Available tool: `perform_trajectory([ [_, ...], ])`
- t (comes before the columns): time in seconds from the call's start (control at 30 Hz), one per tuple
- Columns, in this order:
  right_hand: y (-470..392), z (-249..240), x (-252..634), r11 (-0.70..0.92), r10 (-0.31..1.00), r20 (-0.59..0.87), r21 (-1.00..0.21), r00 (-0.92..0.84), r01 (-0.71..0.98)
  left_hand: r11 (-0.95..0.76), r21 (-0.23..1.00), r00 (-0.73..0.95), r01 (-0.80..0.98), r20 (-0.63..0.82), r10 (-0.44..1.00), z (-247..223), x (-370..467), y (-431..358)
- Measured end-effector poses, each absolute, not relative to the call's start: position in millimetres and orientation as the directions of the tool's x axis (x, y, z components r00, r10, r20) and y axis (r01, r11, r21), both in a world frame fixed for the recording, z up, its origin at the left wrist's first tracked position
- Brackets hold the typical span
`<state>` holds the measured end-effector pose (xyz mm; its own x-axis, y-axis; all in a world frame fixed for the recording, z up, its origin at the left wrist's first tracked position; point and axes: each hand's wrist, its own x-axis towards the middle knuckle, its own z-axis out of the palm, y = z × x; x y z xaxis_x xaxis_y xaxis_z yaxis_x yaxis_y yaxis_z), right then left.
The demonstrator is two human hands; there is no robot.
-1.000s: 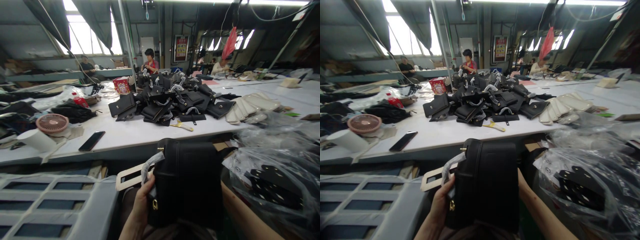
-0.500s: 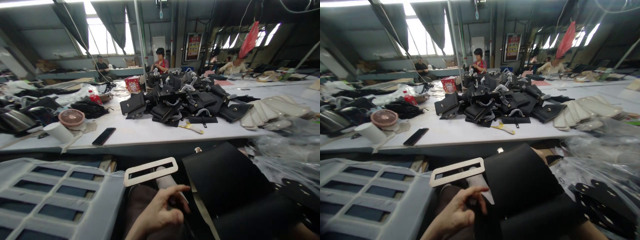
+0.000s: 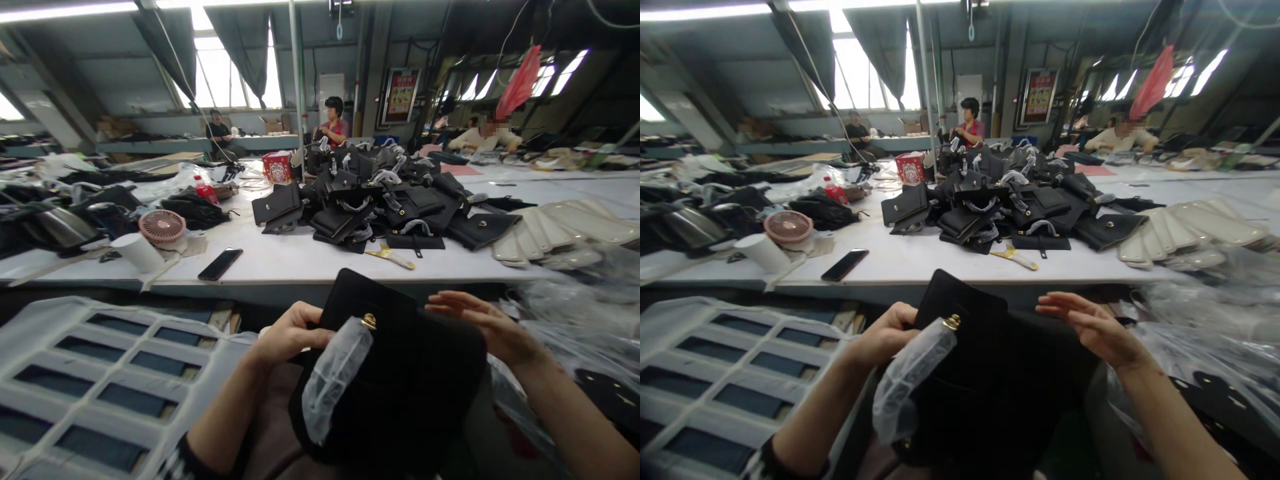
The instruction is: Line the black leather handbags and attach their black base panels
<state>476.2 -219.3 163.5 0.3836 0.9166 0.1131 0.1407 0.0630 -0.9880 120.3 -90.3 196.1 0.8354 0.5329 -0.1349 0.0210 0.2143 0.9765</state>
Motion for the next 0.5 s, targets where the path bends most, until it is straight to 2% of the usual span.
perform_trajectory([
  [0.07, -205.1, 170.3, 473.6, 0.142, 0.971, 0.131, -0.989, 0.198, -0.041, 0.178, 0.978, 0.899, 0.114, -0.177, 0.399, 207.6, 125.1, -84.1],
  [0.13, -192.7, 180.9, 459.4, 0.133, 0.99, 0.136, -0.985, -0.023, -0.111, 0.15, 0.97, 0.924, 0.194, -0.231, 0.304, 213.6, 133.6, -82.7],
  [0.2, -184.6, 192.6, 437.0, 0.009, 0.953, 0.011, -1.0, -0.304, -0.008, 0.154, 0.964, 0.927, 0.217, -0.253, 0.277, 216.0, 141.5, -81.3],
  [0.27, -180.5, 201.9, 412.8, -0.079, 0.865, -0.125, -0.99, -0.486, 0.113, 0.19, 0.961, 0.919, 0.2, -0.252, 0.303, 217.0, 145.3, -76.2],
  [0.33, -178.5, 207.9, 392.8, -0.082, 0.867, -0.146, -0.985, -0.476, 0.153, 0.247, 0.956, 0.902, 0.159, -0.243, 0.358, 216.7, 143.7, -66.5],
  [0.43, -171.8, 215.1, 378.8, -0.073, 0.967, -0.085, -0.996, -0.24, 0.06, 0.397, 0.917, 0.858, -0.03, -0.18, 0.481, 210.4, 130.4, -48.6],
  [0.5, -161.2, 220.1, 380.4, -0.075, 0.996, -0.073, -0.997, -0.057, -0.035, 0.515, 0.84, 0.806, -0.171, -0.181, 0.564, 200.7, 116.6, -40.3],
])
